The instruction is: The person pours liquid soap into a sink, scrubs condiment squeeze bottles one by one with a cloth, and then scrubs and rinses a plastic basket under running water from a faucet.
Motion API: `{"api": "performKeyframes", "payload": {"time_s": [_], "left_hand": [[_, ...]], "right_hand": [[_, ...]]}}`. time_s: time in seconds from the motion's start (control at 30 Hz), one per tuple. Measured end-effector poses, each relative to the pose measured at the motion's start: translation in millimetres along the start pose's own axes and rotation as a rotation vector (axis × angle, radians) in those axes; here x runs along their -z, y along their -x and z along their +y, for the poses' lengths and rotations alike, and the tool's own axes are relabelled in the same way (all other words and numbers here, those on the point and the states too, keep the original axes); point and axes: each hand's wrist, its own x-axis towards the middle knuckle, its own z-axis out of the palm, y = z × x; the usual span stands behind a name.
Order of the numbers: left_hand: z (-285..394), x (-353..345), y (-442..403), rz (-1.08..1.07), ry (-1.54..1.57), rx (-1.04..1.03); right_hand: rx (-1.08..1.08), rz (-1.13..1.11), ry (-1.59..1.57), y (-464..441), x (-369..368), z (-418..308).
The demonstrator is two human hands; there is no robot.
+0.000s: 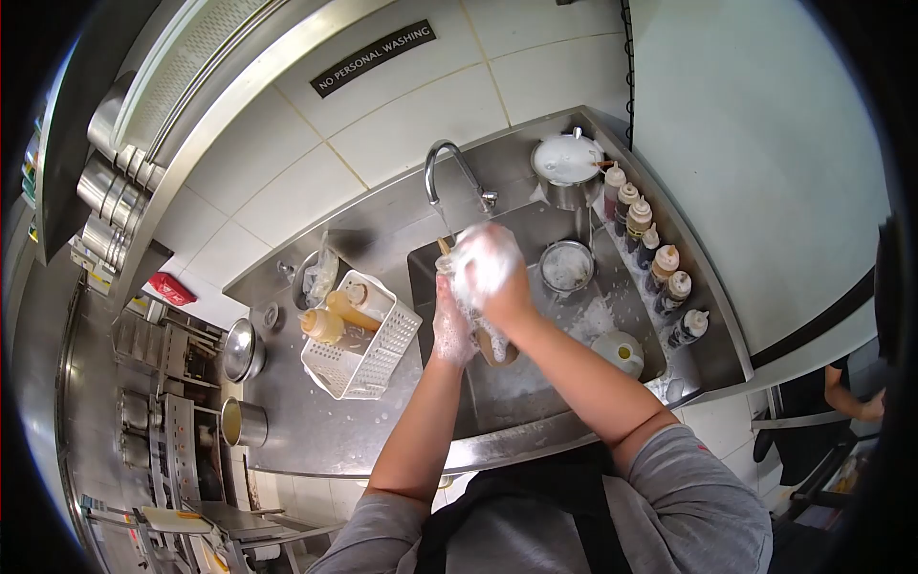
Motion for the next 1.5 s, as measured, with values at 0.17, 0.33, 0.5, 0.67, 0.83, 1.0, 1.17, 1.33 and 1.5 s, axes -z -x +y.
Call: {"api": "performKeyframes", "payload": {"time_s": [0.17,0.33,0.5,0.67,0.83,1.0,1.17,1.33,1.5], "left_hand": [[3,8,4,0.014,-0.037,0.034],[-10,28,-5,-0.030,-0.005,-0.014],[-6,22,-7,0.084,-0.004,-0.055],[5,28,-8,0.148,0.064,-0.136],[-14,3,-3,0.112,0.246,-0.028],[-3,26,-15,0.163,0.023,-0.244],[10,15,-22,-0.125,0.159,-0.157],[0,30,-37,-0.526,0.321,-0.021],[-15,1,-35,0.218,-0.082,-0.264]], "right_hand": [[0.042,-0.059,-0.078,2,-5,5],[0.170,-0.072,-0.058,-7,6,-9],[-0.104,-0.061,0.031,16,-12,-5],[0.219,-0.036,0.159,89,-7,8],[-0.267,-0.237,-0.035,15,-14,8],[0.191,-0.123,0.301,95,15,4],[-1.113,0.175,-1.219,107,11,43],[-1.664,0.129,-1.400,89,17,48],[-0.373,0.014,0.075,90,6,37]]}}
